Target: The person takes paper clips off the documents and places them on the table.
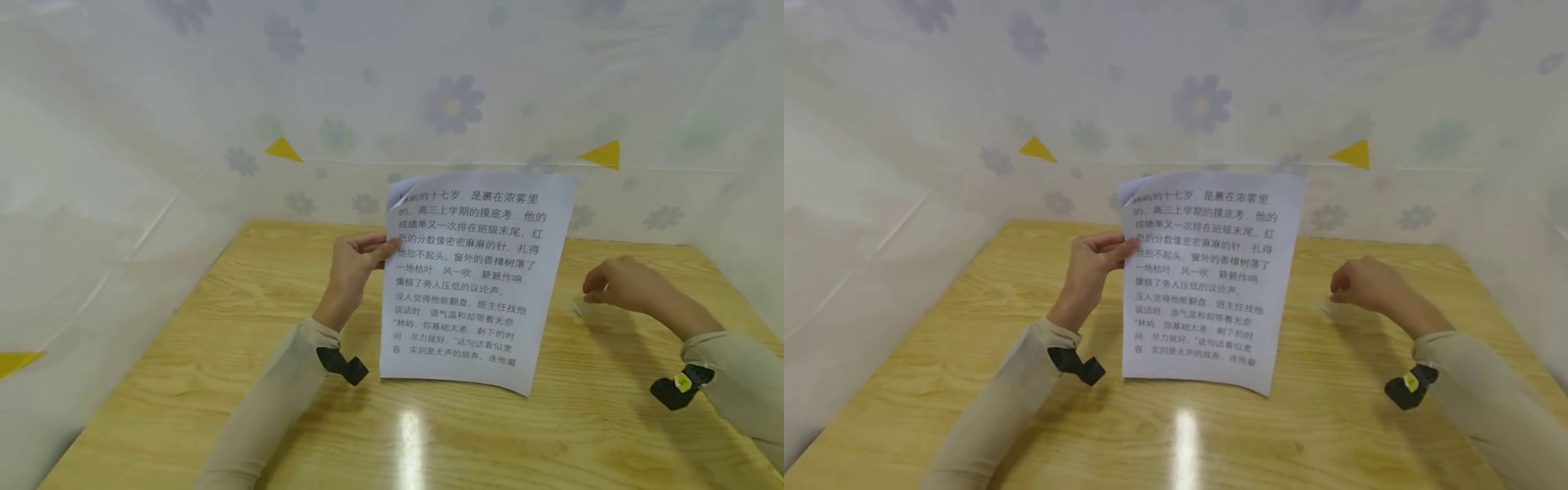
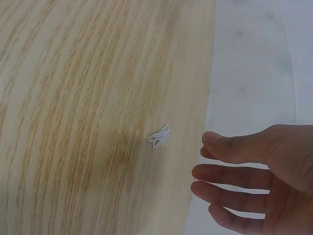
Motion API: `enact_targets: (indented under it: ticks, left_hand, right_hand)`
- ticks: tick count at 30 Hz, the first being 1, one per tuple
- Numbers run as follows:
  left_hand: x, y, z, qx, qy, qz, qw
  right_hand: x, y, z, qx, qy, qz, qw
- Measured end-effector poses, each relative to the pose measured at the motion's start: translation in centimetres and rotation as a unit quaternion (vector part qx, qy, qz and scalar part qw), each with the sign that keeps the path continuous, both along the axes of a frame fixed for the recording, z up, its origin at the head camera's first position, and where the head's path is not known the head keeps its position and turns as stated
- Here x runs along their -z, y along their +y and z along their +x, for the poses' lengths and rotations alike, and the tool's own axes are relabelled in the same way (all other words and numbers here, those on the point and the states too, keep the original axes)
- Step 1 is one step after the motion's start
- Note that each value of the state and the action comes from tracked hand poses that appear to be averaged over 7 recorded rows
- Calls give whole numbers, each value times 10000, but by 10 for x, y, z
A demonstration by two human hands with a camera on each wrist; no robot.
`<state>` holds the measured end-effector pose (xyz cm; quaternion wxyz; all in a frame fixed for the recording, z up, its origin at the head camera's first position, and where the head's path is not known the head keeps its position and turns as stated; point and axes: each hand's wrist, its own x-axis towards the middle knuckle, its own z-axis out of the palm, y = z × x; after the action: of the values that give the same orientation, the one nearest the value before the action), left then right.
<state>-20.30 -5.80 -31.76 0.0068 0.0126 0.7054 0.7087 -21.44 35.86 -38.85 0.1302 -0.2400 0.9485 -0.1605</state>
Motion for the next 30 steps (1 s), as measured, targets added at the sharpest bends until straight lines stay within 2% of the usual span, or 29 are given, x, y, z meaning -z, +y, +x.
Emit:
enact_targets:
  ticks: [4, 6, 8, 10, 13, 15, 16, 18, 23, 25, 28, 30]
  left_hand:
    - [0, 0, 0, 23, 22, 2, 10000]
    - [1, -1, 0, 13, 18, -3, 10000]
    - [1, -1, 1, -5, -1, 0, 10000]
    - [2, 0, 1, -24, -28, -4, 10000]
    - [1, 1, 0, -30, -25, -15, 10000]
    - [1, 1, 0, -34, -8, -29, 10000]
    - [1, 2, 0, -34, 0, -25, 10000]
    - [0, 2, 0, -15, 17, -23, 10000]
    - [0, 1, 0, -7, 46, -1, 10000]
    - [0, 1, 0, -42, 24, -8, 10000]
    - [-2, 1, 2, -113, -60, -45, 9999]
    - [-2, 2, 2, -92, -57, -25, 9999]
  right_hand:
    - [-2, -4, 3, 175, 343, -321, 9987]
    - [-5, -9, 7, 287, 540, -695, 9957]
    - [-10, -18, 14, 357, 671, -1292, 9887]
    - [-15, -26, 22, 283, 574, -2085, 9759]
    - [-26, -36, 34, -5, 123, -3318, 9433]
    - [-32, -41, 41, -133, -167, -3786, 9253]
    - [-34, -43, 45, -159, -225, -3917, 9197]
    - [-37, -47, 51, -24, -190, -3972, 9175]
    - [-40, -58, 67, 818, 79, -3751, 9233]
    - [-41, -62, 70, 1070, 31, -3729, 9217]
    - [-42, -67, 69, 1241, -111, -3767, 9179]
    - [-42, -71, 70, 1377, -92, -3875, 9115]
